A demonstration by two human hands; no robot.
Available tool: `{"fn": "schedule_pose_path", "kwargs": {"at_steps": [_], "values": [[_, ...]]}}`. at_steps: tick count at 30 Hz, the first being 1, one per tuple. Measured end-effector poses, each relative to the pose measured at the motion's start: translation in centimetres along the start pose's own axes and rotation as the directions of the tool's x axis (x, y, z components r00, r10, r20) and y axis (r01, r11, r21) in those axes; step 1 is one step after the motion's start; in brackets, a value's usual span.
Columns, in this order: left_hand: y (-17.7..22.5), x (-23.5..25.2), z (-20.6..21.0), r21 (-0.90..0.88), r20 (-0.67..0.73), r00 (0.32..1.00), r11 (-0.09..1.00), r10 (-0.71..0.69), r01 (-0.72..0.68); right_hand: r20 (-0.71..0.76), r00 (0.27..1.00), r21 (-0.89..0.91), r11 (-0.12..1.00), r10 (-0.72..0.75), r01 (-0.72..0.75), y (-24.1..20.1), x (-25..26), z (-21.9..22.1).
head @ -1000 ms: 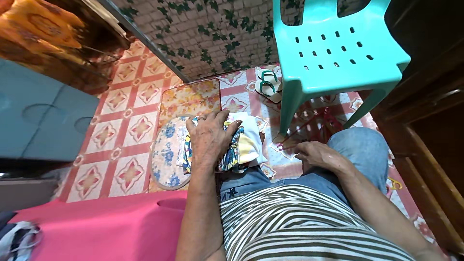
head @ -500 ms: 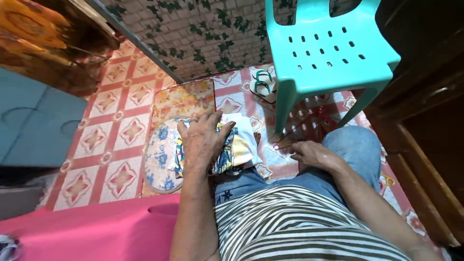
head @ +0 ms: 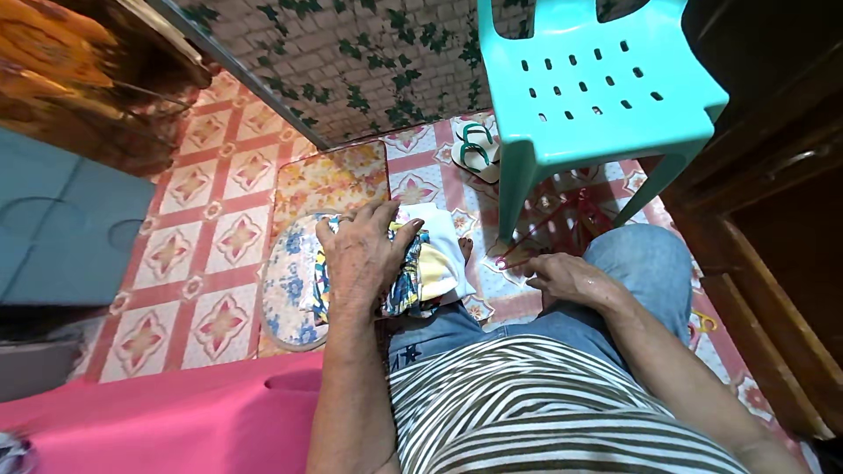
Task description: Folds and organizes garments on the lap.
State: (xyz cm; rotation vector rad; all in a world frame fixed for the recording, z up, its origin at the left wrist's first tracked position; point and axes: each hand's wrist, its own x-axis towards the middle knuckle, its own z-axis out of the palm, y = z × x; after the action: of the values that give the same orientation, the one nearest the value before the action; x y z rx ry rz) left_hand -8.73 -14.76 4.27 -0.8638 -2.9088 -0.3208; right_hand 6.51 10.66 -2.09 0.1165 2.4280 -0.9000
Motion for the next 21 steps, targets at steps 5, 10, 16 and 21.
{"fn": "schedule_pose_path", "kwargs": {"at_steps": [5,10,16,21], "values": [[0.02,-0.03,-0.06,-0.001,0.007,1.0,1.0,0.0,0.0,0.004,1.0,-0.004,1.0,0.0,0.0,0.0,-0.01,-0.03],[0.03,-0.1,-0.1,-0.012,0.0,1.0,1.0,0.003,-0.003,0.001,1.0,-0.002,1.0,-0.007,0.007,0.11,-0.07,0.03],[-0.03,-0.14,-0.07,-0.003,-0.009,1.0,1.0,0.017,-0.017,0.003,1.0,-0.007,1.0,-0.007,0.007,0.04,-0.08,-0.02],[0.03,-0.09,-0.16,0.009,0.0,1.0,1.0,0.009,-0.009,0.001,1.0,-0.008,1.0,-0.006,0.006,-0.01,-0.14,-0.04]]}}
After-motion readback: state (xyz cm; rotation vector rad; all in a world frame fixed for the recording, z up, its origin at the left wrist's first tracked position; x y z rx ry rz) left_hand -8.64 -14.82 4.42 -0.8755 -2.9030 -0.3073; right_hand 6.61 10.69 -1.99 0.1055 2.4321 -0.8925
